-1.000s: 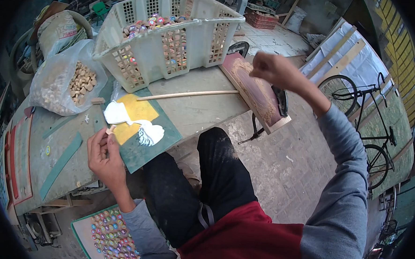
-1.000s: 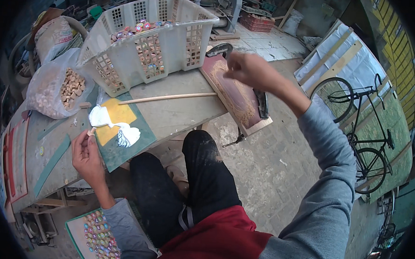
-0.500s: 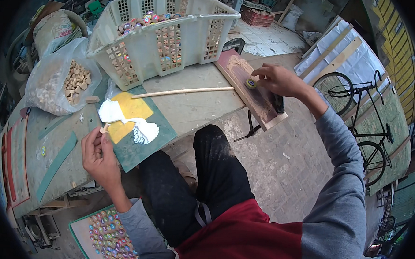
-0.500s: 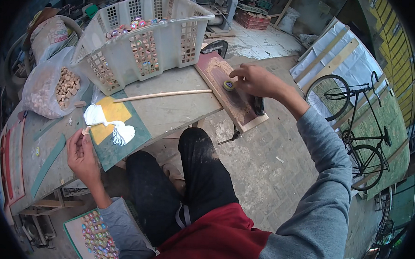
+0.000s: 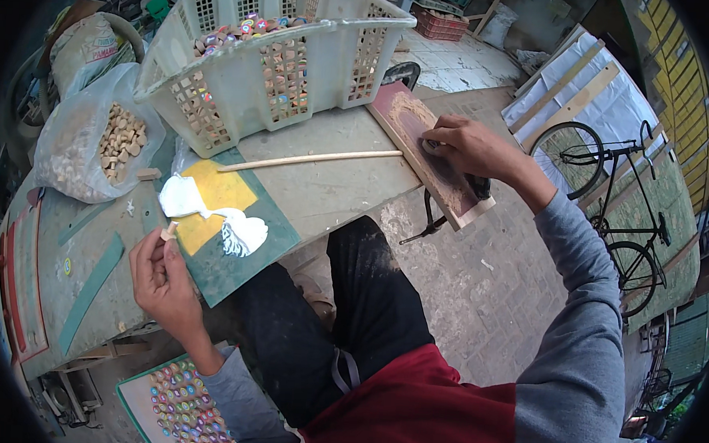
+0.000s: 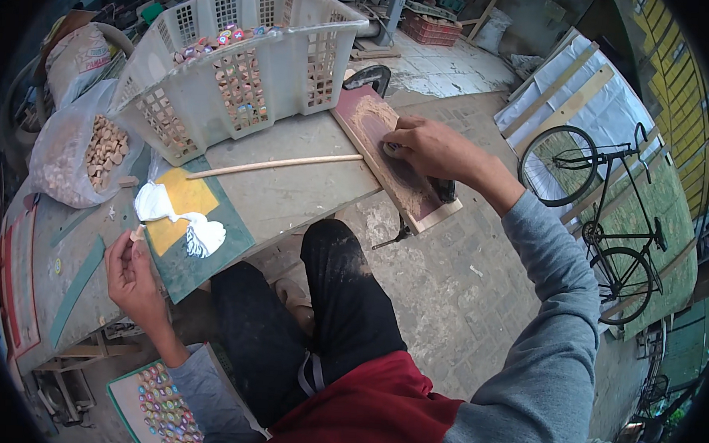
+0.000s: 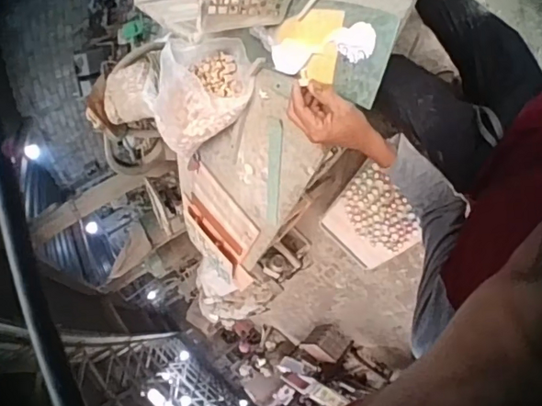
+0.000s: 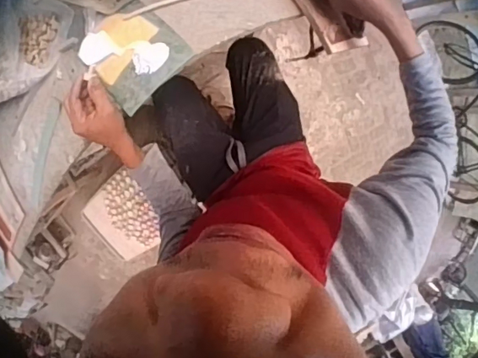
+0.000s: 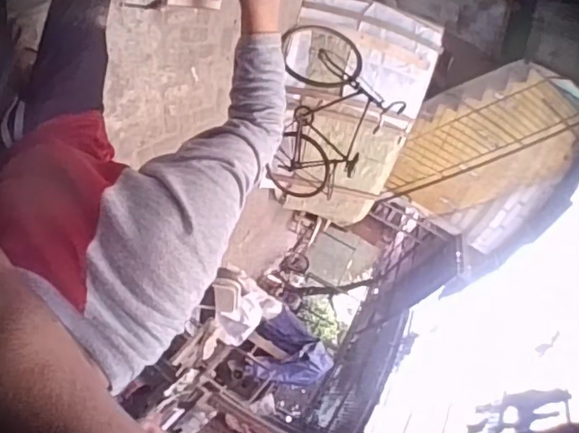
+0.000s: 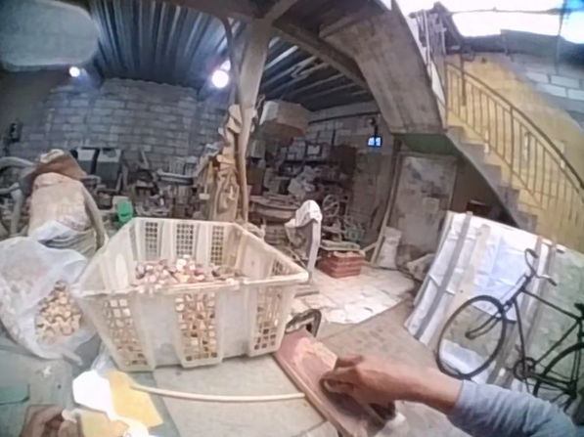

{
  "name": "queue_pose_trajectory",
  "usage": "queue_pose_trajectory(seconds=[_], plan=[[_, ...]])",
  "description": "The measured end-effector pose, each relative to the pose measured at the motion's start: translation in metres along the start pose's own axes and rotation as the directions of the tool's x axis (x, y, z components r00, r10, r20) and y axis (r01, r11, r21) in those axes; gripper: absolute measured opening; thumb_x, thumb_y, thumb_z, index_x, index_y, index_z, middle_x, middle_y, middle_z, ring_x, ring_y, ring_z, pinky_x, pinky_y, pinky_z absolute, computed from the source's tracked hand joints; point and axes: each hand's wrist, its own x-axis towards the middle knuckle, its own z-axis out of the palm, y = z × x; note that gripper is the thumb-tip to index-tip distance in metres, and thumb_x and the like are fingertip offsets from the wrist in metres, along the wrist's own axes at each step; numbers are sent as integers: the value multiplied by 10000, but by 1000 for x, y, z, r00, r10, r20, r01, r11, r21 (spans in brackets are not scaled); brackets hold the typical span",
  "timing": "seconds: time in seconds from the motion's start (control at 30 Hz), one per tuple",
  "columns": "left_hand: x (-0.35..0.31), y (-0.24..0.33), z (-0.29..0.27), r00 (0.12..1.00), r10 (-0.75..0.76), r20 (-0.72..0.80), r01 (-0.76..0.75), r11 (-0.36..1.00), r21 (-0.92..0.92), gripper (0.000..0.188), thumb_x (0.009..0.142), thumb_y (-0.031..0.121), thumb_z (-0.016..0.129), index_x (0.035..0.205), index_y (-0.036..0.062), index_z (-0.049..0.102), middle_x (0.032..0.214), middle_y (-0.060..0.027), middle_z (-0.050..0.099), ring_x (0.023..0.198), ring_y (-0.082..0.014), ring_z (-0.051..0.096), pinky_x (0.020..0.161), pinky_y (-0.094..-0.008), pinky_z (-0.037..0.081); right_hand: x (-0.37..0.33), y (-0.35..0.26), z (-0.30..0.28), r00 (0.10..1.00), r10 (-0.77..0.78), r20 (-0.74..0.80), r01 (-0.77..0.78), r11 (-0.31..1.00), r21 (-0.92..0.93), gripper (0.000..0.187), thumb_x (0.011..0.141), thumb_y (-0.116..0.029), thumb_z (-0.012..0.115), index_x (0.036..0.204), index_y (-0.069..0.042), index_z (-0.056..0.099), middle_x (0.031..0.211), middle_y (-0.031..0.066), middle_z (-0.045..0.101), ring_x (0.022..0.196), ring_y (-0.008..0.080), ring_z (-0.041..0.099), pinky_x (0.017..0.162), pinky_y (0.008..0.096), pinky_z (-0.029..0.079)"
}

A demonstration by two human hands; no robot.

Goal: Apply glue to small wooden components and assemble them into decorative pieces.

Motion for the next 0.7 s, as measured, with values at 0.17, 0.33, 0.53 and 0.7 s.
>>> queue_pose_trajectory(seconds=[0.17,0.33,0.53,0.7], plan=[[-2,-2,-2,1000,1,3,-1,1000,17,225,936,-77,568,1153,-104,618,1094,-97,590,893,-122,588,763,-238,497,4,-2,-9,996,-31,80,32,999,-9,342,828,-31,664,1167,10,671,1002,170,630,956,332,633,843,413,507],[-2,-1,-1,1000,27,-16,-26,999,22,230,932,-84,565,1155,-112,615,1094,-106,593,907,-130,596,770,-239,499,-18,-1,-8,993,-109,34,109,994,3,346,788,-34,693,1131,13,695,955,138,638,912,303,633,821,402,510],[-1,-6,0,1000,27,-7,-27,999,23,227,931,-80,578,1153,-103,622,1108,-107,601,912,-131,602,778,-241,501,41,38,13,987,-136,-82,139,990,33,358,829,-132,704,1174,-38,695,942,150,617,915,302,612,838,412,502],[-2,-4,-1,1000,-14,-2,14,999,48,230,934,-75,580,1159,-101,621,1109,-103,598,903,-123,594,778,-241,501,31,31,9,995,-100,19,97,989,110,355,841,-131,701,1184,-43,692,959,137,623,905,295,606,832,413,495]])
